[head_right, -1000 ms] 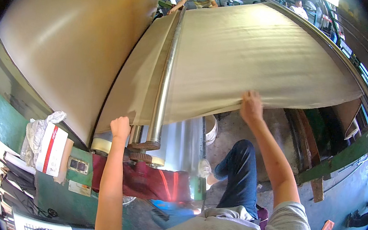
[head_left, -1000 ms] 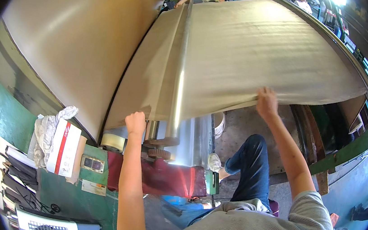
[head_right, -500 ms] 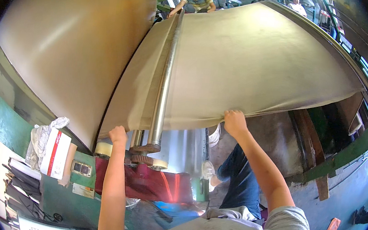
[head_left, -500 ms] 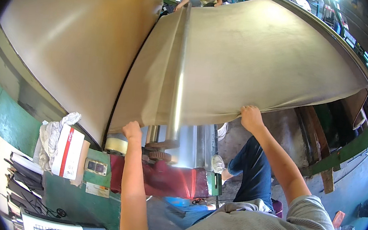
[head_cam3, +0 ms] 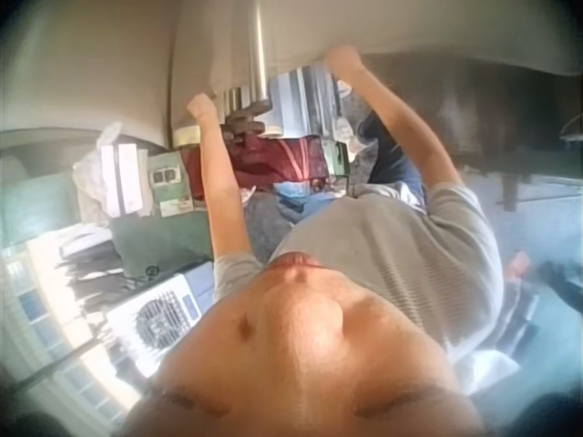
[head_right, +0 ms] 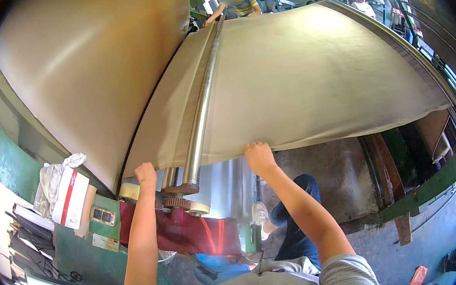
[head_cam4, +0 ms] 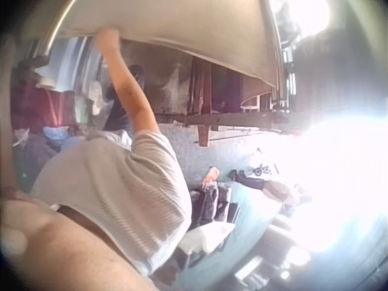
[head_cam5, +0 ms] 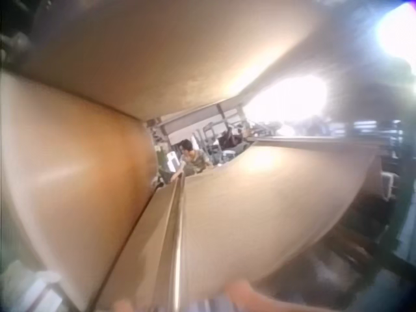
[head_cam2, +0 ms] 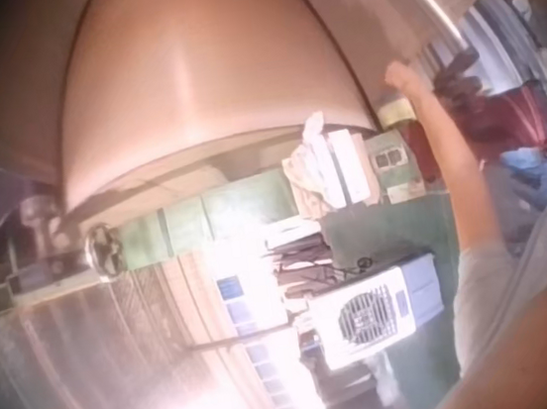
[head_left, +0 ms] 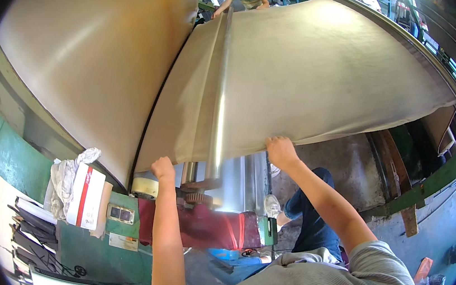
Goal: The person feeds a large sheet of beige fabric into a roller machine, smoothing and aligning it with both hands as it moves through the rollers. The person repeatedly adjusts the fabric edges to maintain alignment during the process.
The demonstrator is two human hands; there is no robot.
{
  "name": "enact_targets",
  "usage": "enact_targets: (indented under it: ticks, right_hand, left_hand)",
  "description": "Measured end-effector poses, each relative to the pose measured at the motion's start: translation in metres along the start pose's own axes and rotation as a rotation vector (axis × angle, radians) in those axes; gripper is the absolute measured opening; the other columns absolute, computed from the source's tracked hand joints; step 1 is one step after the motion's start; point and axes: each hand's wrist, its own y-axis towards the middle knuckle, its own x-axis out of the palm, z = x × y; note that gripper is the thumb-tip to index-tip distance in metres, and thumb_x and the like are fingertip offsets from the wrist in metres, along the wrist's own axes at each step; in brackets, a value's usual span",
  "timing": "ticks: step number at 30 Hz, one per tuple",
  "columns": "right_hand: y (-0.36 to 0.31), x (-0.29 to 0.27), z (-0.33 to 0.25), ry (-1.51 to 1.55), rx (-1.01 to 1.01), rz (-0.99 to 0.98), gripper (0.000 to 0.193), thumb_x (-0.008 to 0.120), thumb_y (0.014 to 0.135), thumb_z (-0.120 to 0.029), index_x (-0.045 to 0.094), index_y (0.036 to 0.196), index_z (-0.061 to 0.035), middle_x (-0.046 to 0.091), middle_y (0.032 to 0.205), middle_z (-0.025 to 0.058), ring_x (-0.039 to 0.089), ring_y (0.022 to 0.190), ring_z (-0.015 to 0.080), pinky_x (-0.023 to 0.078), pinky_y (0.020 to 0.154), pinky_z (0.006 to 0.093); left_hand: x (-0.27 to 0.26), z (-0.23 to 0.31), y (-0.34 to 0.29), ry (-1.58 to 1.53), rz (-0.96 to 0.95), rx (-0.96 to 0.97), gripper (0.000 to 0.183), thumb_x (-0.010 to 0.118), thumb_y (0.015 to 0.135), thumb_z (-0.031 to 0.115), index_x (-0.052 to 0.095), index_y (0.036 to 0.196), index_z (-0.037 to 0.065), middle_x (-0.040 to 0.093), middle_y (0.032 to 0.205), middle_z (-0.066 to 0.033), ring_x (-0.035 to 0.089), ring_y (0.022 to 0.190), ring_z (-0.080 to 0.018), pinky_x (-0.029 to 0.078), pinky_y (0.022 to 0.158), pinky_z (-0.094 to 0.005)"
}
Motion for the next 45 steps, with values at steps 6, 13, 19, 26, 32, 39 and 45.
enact_targets:
  ticks: [6,13,19,26,32,39,45]
  right_hand:
    - [0.011,0.006,-0.028,0.024,-0.066,-0.064,0.015,0.048,0.074,-0.01,0.054,0.087,-0.0042,0.058,0.084,0.0125,0.057,0.083,0.0265,0.045,0.073,0.0369]
    - [-0.006,-0.015,0.018,0.152,-0.264,0.046,0.019,0.05,0.071,-0.005,0.053,0.09,-0.0039,0.054,0.093,0.0139,0.052,0.091,0.03,0.043,0.079,0.0397]
    - [-0.024,-0.063,0.137,-0.237,0.352,0.329,0.01,0.054,0.068,-0.004,0.053,0.078,-0.0037,0.054,0.086,0.0143,0.052,0.086,0.0308,0.042,0.072,0.0415]
    - [-0.051,-0.023,0.129,-0.157,0.215,0.072,0.007,0.051,0.069,-0.006,0.056,0.071,-0.0035,0.061,0.075,0.0153,0.059,0.076,0.0312,0.044,0.071,0.0398]
    - [-0.049,-0.012,0.097,-0.072,0.219,0.077,0.006,0.051,0.066,-0.005,0.054,0.071,-0.0034,0.06,0.074,0.0151,0.058,0.076,0.0316,0.045,0.071,0.0402]
    - [-0.035,-0.007,0.058,-0.034,0.159,0.05,0.009,0.05,0.069,-0.008,0.056,0.075,-0.0046,0.062,0.077,0.0147,0.06,0.077,0.0296,0.046,0.07,0.0387]
    - [-0.011,-0.006,0.026,0.033,0.092,0.042,0.009,0.049,0.07,-0.009,0.055,0.076,-0.0041,0.061,0.075,0.0151,0.06,0.076,0.0303,0.046,0.07,0.0387]
  left_hand:
    - [-0.022,0.017,-0.002,-0.017,0.141,0.26,0.014,0.054,0.074,0.01,0.067,0.071,0.008,0.065,0.076,-0.0144,0.065,0.072,-0.0277,0.052,0.062,-0.0365]
    - [0.0,0.004,-0.001,0.056,0.146,0.162,0.011,0.057,0.07,0.01,0.067,0.067,0.01,0.065,0.073,-0.0123,0.066,0.069,-0.0254,0.051,0.059,-0.0344]
    - [-0.027,0.022,-0.004,-0.045,0.199,0.294,0.01,0.057,0.07,0.008,0.066,0.067,0.008,0.065,0.073,-0.015,0.065,0.069,-0.0274,0.052,0.06,-0.0356]
    - [0.024,0.002,0.01,0.076,0.181,0.181,0.016,0.054,0.076,0.013,0.069,0.069,0.013,0.066,0.073,-0.0099,0.066,0.067,-0.0223,0.051,0.054,-0.0343]
    - [0.007,0.004,0.004,0.11,-0.008,0.002,0.015,0.055,0.076,0.015,0.069,0.072,0.014,0.067,0.076,-0.0093,0.067,0.069,-0.0206,0.051,0.053,-0.0366]
    - [-0.019,0.02,-0.004,0.002,0.173,0.249,0.013,0.056,0.073,0.011,0.068,0.069,0.01,0.066,0.074,-0.0124,0.066,0.07,-0.0253,0.052,0.059,-0.0346]
    - [0.006,0.004,0.002,0.086,0.147,0.158,0.014,0.055,0.074,0.011,0.068,0.069,0.012,0.066,0.074,-0.0099,0.066,0.07,-0.0222,0.051,0.058,-0.0313]
